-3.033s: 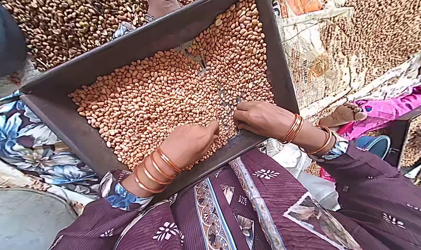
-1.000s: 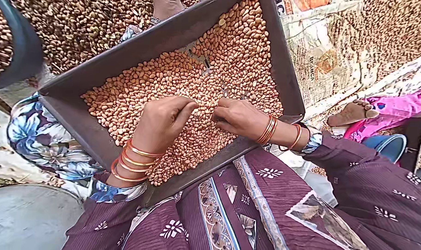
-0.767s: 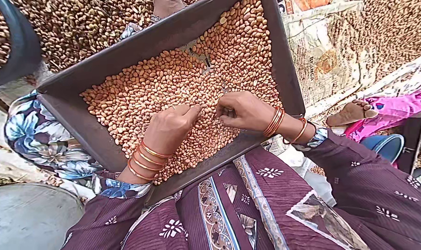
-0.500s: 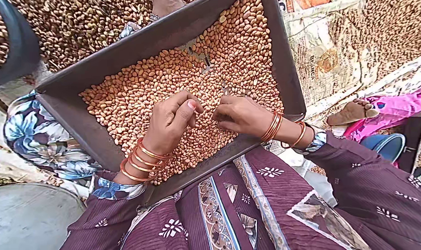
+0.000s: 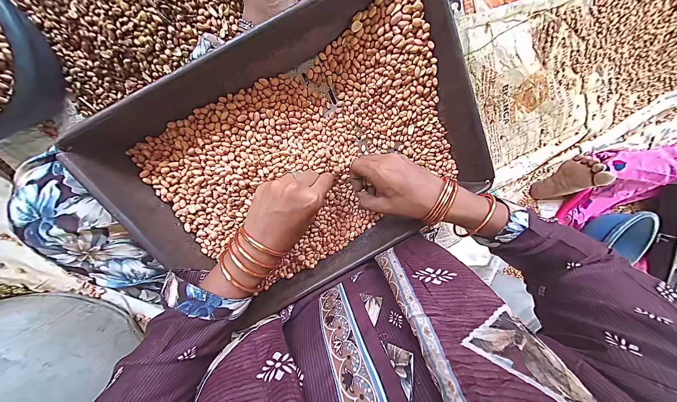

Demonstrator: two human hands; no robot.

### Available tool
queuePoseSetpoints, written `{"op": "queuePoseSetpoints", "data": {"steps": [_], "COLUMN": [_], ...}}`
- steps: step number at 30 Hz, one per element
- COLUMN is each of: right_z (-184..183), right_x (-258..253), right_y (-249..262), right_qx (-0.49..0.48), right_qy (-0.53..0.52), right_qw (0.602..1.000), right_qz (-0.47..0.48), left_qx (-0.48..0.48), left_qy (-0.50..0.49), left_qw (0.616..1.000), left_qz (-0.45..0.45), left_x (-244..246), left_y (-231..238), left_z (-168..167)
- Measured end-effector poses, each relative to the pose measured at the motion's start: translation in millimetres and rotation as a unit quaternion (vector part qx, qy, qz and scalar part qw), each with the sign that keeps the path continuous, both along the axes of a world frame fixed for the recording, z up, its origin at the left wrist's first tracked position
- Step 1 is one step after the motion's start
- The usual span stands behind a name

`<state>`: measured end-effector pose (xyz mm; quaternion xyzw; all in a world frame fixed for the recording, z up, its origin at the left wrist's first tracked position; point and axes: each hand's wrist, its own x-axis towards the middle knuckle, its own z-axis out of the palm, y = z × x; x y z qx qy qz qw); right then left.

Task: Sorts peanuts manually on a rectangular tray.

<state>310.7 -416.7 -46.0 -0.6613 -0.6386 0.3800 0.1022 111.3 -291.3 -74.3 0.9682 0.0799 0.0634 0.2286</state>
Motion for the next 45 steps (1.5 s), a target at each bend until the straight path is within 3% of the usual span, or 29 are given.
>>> {"op": "queuePoseSetpoints", "data": {"steps": [7, 11, 15, 17, 19, 20, 21, 22, 25, 27, 29, 30, 33, 35, 40, 45], "right_z": [5, 7, 2, 1, -1, -1, -1, 1, 18, 38, 55, 63, 77, 80, 53, 12], "right_x": [10, 3, -21, -26, -28, -29, -31, -32, -34, -37, -46, -49, -41, -16, 59, 52], "right_y": [-2, -5, -11, -14, -16, -17, -18, -18, -8, 3, 12, 16, 35, 56, 108, 118], "right_qx": [0.026, 0.054, 0.068, 0.061, 0.062, 0.063, 0.061, 0.060, 0.057, 0.111, 0.198, 0.226, 0.256, 0.258, 0.116, 0.046], "right_qy": [0.018, 0.067, 0.102, 0.086, 0.066, 0.055, 0.040, 0.023, -0.033, -0.061, -0.088, -0.091, -0.088, -0.132, -0.292, -0.282], "right_qw": [0.998, 0.988, 0.977, 0.978, 0.978, 0.978, 0.978, 0.978, 0.978, 0.979, 0.969, 0.963, 0.957, 0.955, 0.949, 0.958], "right_qz": [0.047, 0.126, 0.176, 0.182, 0.189, 0.191, 0.194, 0.197, 0.196, 0.160, 0.122, 0.114, 0.107, 0.067, -0.034, -0.008], "left_qx": [-0.014, -0.029, -0.156, -0.314, -0.539, -0.619, -0.661, -0.671, -0.601, -0.536, -0.507, -0.530, -0.679, -0.730, -0.776, -0.776], "left_qy": [0.021, 0.007, -0.014, -0.033, -0.062, -0.075, -0.076, -0.068, 0.005, 0.070, 0.111, 0.129, 0.117, 0.073, -0.034, -0.070], "left_qw": [0.999, 0.999, 0.987, 0.944, 0.827, 0.764, 0.725, 0.715, 0.782, 0.825, 0.837, 0.818, 0.694, 0.648, 0.577, 0.566], "left_qz": [-0.033, -0.025, 0.021, 0.095, 0.152, 0.166, 0.178, 0.181, 0.166, 0.164, 0.174, 0.181, 0.206, 0.202, 0.254, 0.269], "left_x": [6, 7, 5, 2, -2, -4, -6, -8, -6, 0, 6, 9, 14, 15, 12, 18], "left_y": [-9, -8, 2, 9, 17, 21, 24, 27, 27, 22, 15, 13, 13, 18, 36, 49], "left_z": [-5, -11, -4, 5, 15, 17, 18, 18, 17, 19, 24, 27, 37, 32, 17, 21]}}
